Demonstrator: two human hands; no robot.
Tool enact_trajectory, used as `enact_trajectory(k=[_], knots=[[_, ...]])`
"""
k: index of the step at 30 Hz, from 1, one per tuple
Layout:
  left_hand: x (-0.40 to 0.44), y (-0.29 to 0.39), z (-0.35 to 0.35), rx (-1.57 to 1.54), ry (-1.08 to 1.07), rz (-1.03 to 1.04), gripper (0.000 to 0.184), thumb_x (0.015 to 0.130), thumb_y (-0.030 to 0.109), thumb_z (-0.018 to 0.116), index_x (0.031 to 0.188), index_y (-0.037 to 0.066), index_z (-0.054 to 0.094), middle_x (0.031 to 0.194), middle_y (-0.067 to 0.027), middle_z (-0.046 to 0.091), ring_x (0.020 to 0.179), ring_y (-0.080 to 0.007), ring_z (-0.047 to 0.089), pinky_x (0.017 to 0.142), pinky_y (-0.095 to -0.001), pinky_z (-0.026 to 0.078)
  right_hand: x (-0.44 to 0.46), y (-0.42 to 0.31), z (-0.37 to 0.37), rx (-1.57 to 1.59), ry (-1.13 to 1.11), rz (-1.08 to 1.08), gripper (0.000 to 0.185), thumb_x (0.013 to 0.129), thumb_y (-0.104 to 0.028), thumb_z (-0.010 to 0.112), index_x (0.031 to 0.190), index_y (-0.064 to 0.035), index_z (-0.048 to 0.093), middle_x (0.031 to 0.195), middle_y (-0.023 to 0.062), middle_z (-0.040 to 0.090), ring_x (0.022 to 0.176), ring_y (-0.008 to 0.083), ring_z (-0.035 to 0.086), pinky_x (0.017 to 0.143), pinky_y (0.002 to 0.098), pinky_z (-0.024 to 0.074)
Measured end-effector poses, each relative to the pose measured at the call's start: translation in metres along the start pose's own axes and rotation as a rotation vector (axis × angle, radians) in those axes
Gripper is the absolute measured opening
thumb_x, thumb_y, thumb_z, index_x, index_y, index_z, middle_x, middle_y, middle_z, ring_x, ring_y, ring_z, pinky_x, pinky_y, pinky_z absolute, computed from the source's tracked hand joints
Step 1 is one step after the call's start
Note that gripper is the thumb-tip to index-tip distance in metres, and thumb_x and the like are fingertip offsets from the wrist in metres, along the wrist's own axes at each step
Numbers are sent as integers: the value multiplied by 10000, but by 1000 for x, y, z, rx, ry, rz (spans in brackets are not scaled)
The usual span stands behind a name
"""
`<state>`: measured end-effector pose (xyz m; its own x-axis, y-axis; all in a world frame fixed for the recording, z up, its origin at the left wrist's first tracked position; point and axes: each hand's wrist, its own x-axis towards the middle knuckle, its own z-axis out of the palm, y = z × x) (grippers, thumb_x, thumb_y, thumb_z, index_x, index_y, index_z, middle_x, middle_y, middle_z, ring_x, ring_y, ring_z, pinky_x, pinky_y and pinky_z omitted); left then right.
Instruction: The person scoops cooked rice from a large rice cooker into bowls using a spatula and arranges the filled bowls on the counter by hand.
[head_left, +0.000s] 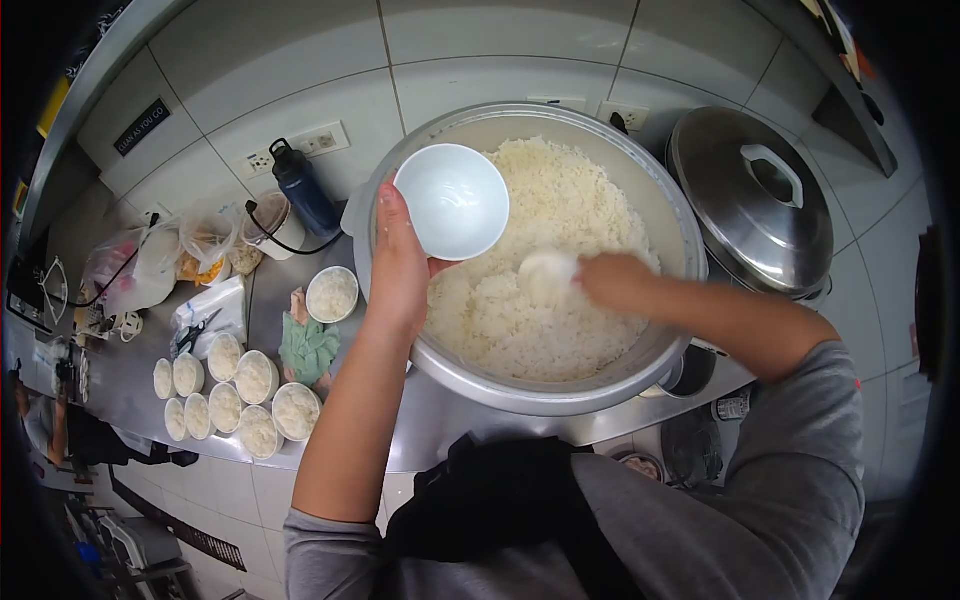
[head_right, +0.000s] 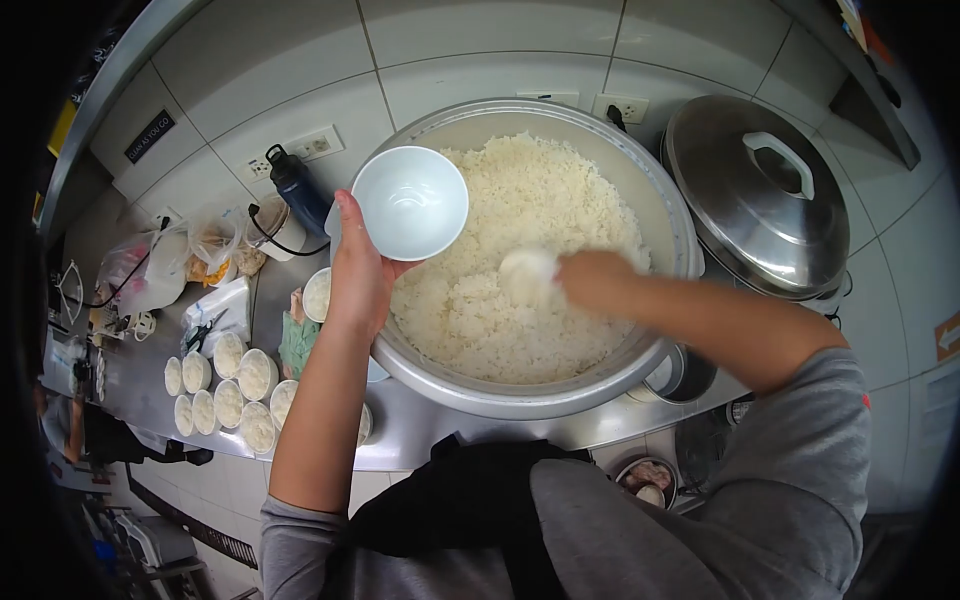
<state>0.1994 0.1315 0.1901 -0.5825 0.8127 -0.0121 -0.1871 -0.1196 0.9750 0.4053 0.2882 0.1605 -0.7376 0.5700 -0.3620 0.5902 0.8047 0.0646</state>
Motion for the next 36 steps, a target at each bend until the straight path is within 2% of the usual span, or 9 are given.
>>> enact_trajectory(k=[1,5,8,12,18,26,30,32,36], knots=[[0,0,1,1,8,18,802,932,701,180,1397,75,369,1298,-124,529,1140,-238,579,935,-402,484,-9,-15,-3,-53,-71,-113,285,979,-247,432,1081,-31,588,951,186,663,922,308,657,774,445,508],[-3,3,2,3,29,-5,786,940,688,168,1391,80,379,1296,-119,530,1127,-236,586,927,-404,486,32,-7,-41,-45,137,23,261,969,-250,452,1067,-54,594,917,196,664,870,321,664,735,460,511],[-4,4,4,13,23,40,760,950,673,153,1400,99,367,1284,-117,539,1112,-234,596,895,-395,503,82,26,-5,90,170,12,286,969,-280,462,1083,-53,591,924,192,664,865,328,662,732,451,511],[-2,3,2,37,16,39,734,956,660,142,1419,125,338,1286,-123,538,1120,-231,594,871,-392,522,44,-6,11,91,-49,-219,363,982,-350,429,1104,-43,582,941,209,652,913,380,633,798,475,485],[-1,0,6,118,-108,-117,735,955,661,169,1427,126,343,1322,-135,507,1131,-251,590,825,-399,555,-34,-24,-6,106,-318,-261,369,987,-342,404,1104,-37,576,965,222,643,929,401,620,820,498,469],[3,-11,5,471,-253,-147,625,963,623,278,1394,184,388,1349,-277,388,1089,-319,583,757,-384,577,-40,-11,-55,216,-512,-303,367,988,-338,412,1063,-28,594,949,223,636,915,380,617,813,480,457],[8,-10,1,478,-171,-164,680,946,671,239,1386,182,412,1266,-123,542,1094,-215,593,808,-365,554,-46,-18,-97,149,-159,-204,238,968,-246,459,1001,-23,536,820,173,627,807,341,624,697,441,472],[5,3,1,73,-278,-431,723,958,649,189,1390,106,391,1276,-171,537,1036,-241,629,839,-344,560,-40,-23,-90,-255,545,-254,199,942,-190,459,967,-1,518,887,176,639,833,292,649,673,419,508],[2,9,2,13,-265,-415,746,964,639,152,1377,69,399,1223,-120,590,1022,-210,642,839,-347,562,-24,-26,-88,-311,789,-278,170,913,-163,482,946,-1,520,841,165,650,797,267,660,614,386,517]])
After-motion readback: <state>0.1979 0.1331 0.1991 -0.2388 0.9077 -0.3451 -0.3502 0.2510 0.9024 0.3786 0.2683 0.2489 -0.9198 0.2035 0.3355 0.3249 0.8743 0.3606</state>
